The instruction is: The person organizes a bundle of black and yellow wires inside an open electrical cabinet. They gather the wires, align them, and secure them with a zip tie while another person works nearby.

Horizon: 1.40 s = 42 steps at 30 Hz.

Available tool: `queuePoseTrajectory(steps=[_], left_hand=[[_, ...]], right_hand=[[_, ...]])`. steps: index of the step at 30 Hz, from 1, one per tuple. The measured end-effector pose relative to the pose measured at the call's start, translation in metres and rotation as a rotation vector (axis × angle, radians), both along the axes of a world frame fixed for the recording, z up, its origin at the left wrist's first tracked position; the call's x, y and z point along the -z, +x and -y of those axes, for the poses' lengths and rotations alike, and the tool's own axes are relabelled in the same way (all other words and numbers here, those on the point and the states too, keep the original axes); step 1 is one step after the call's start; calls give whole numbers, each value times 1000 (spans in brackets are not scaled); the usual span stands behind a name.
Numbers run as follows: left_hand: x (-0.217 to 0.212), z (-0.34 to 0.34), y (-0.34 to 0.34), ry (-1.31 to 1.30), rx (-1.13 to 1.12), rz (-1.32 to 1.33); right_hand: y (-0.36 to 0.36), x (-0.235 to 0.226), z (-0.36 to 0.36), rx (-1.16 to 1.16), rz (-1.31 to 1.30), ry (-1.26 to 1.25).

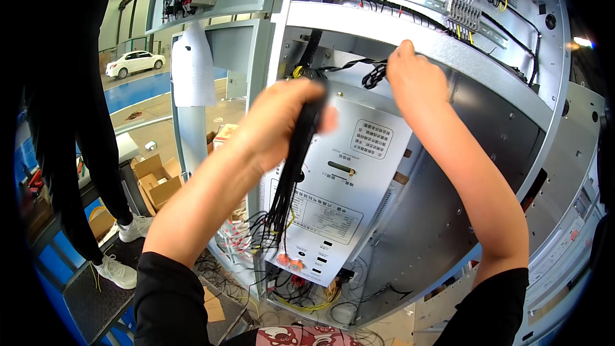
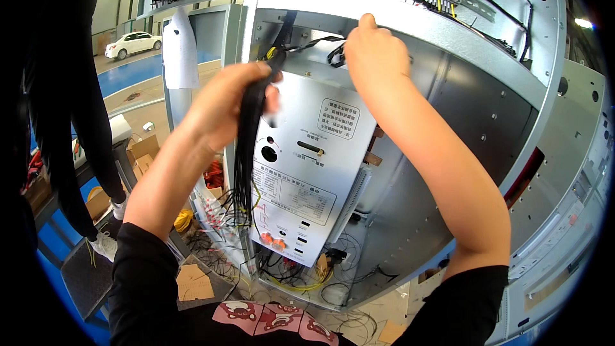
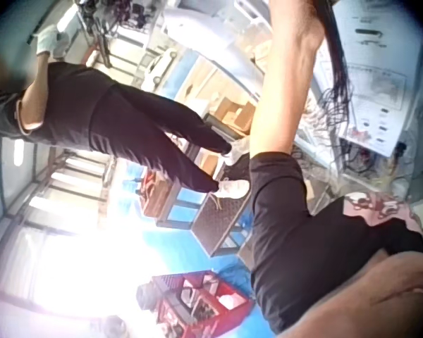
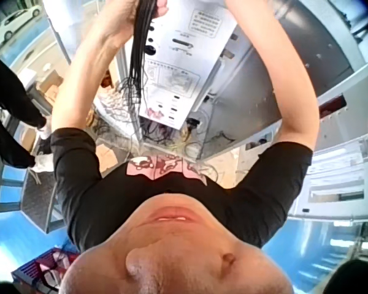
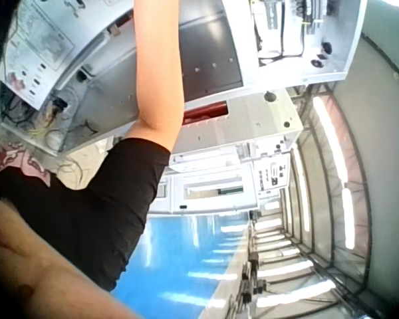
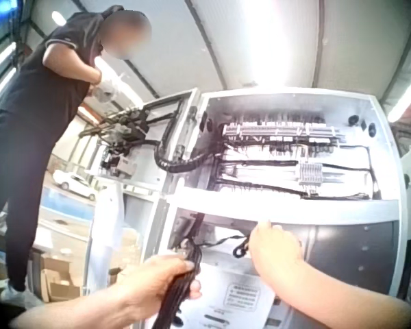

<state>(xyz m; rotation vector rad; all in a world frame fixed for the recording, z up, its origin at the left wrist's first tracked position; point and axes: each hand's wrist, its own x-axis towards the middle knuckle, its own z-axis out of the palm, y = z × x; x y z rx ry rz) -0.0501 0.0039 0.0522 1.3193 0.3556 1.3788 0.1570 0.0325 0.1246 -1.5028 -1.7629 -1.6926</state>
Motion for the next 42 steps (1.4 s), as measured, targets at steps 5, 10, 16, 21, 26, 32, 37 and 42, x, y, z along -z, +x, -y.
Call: queuePoseTrajectory(steps=[5, 10, 16, 21, 26, 32, 37, 42], left_hand=[[19, 3, 18, 44, 66, -7], [16, 2, -2, 44, 152, 98], [17, -4, -26, 45, 256, 163], [0, -7, -32, 11, 361, 312], [48, -11, 13, 124, 275, 66], [64, -23, 14, 122, 347, 68], [62, -32, 2, 20, 386, 61], [30, -33, -45, 87, 325, -165]], right_hand=[[-42, -10, -25, -71, -47, 1], [-38, -5, -46, -131, 233, -56], [-6, -5, -38, 109, 447, -108], [-27, 4, -52, 91, 3, -92], [-55, 0, -45, -496, -426, -139], [-57, -23, -7, -780, -772, -1365], [-54, -62, 33, -204, -565, -1411], [-63, -45, 37, 268, 307, -664]])
